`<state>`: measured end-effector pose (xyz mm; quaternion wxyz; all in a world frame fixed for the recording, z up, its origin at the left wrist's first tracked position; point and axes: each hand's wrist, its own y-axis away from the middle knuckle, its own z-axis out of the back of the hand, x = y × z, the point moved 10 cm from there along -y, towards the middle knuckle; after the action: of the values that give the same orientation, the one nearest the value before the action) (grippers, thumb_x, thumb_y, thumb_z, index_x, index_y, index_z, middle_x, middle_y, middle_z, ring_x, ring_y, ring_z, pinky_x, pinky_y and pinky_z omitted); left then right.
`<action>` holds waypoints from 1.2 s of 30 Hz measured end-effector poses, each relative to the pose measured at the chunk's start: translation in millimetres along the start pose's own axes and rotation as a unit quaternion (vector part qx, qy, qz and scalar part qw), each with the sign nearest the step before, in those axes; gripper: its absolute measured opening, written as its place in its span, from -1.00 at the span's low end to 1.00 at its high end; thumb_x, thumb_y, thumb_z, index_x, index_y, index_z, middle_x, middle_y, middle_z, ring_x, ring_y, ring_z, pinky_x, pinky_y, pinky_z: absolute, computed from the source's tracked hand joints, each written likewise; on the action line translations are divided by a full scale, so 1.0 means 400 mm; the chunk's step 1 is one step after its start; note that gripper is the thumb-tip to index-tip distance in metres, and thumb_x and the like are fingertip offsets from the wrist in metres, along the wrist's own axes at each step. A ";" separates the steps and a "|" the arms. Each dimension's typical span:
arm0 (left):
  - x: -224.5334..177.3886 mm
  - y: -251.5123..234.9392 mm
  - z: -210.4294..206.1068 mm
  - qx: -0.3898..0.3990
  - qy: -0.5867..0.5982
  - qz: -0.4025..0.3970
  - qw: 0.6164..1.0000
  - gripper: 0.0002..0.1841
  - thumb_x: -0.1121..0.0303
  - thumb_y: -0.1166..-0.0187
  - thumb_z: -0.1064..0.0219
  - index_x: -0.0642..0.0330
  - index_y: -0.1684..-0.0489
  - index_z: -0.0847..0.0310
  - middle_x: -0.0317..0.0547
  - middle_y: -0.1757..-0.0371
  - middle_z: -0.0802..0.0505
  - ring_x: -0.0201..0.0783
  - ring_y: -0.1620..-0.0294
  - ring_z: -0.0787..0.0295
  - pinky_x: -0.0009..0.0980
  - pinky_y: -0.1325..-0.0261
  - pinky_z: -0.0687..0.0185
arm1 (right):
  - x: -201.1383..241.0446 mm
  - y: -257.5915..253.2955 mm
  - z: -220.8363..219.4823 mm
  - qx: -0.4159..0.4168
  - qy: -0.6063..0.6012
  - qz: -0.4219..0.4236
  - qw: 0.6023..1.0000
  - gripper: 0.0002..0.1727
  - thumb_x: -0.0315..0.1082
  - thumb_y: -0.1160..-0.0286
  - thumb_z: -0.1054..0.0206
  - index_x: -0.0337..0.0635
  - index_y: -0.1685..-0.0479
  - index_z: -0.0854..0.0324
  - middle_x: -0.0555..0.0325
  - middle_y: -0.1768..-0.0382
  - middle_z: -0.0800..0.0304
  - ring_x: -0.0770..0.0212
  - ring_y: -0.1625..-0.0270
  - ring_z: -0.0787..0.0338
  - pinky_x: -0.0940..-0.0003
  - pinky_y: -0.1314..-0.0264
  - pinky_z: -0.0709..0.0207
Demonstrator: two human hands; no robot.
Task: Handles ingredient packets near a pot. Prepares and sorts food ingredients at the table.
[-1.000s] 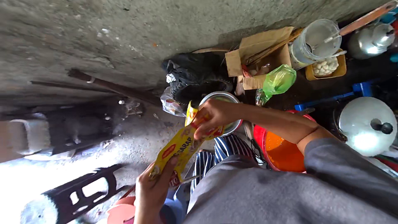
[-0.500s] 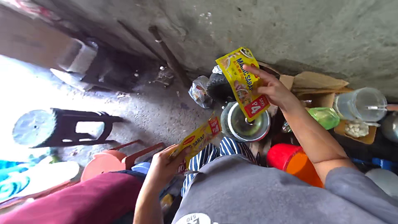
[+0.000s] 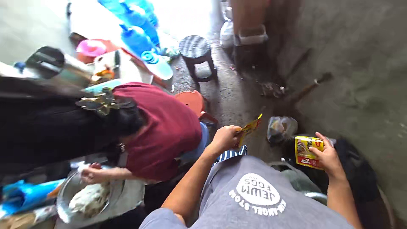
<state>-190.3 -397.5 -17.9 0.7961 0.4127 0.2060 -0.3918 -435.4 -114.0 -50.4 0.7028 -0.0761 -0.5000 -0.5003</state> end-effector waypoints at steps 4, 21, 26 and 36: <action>0.097 -0.016 0.114 -0.015 -0.020 0.050 0.998 -0.63 0.23 -0.80 -0.12 0.21 -0.35 -0.71 0.18 -0.29 -0.81 0.15 -0.39 -0.71 0.21 -0.45 -0.48 | 0.178 -0.158 -0.149 0.024 0.181 0.069 0.981 -0.54 -0.62 -0.42 -0.33 -0.47 -0.36 -0.59 -0.50 -0.15 -0.74 -0.40 -0.24 -0.73 -0.40 -0.32 -0.46; 0.307 -0.218 0.571 -0.348 0.149 0.250 0.891 -0.60 0.21 -0.82 -0.11 0.30 -0.32 -0.72 0.24 -0.19 -0.84 0.14 -0.30 -0.77 0.11 -0.42 -0.55 | 0.815 -0.886 -0.620 0.264 0.211 0.448 0.828 -0.81 -0.52 -0.44 -0.36 -0.43 0.09 -0.83 -0.52 -0.31 -0.67 -0.54 -0.44 -0.58 -0.43 -0.54 -0.31; 0.329 -0.244 0.681 -0.419 0.159 0.287 0.847 -0.61 0.22 -0.81 -0.12 0.31 -0.26 -0.75 0.24 -0.12 -0.86 0.17 -0.19 -0.82 0.15 -0.30 -0.60 | 1.089 -0.818 -0.865 0.494 0.201 0.556 0.638 -0.73 -0.41 -0.59 -0.26 -0.40 0.04 -0.82 -0.31 -0.28 -0.75 -0.17 -0.26 -0.80 -0.07 -0.34 -0.65; 0.443 -0.337 0.876 -0.440 0.123 0.196 0.868 -0.70 0.33 -0.71 -0.23 0.32 -0.13 -0.81 0.27 0.00 -0.87 0.23 -0.05 -0.84 0.21 -0.12 -0.64 | 1.312 -0.553 -1.295 0.643 0.263 0.613 0.376 -0.77 -0.42 -0.62 -0.26 -0.28 0.08 -0.86 -0.09 -0.51 -0.66 -0.25 -0.70 -0.43 -0.22 -0.65 -0.35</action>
<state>-188.2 -812.2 1.2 0.9238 0.0963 0.3683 -0.0422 -283.5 -865.4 18.4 0.7518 0.2482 -0.2777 0.5442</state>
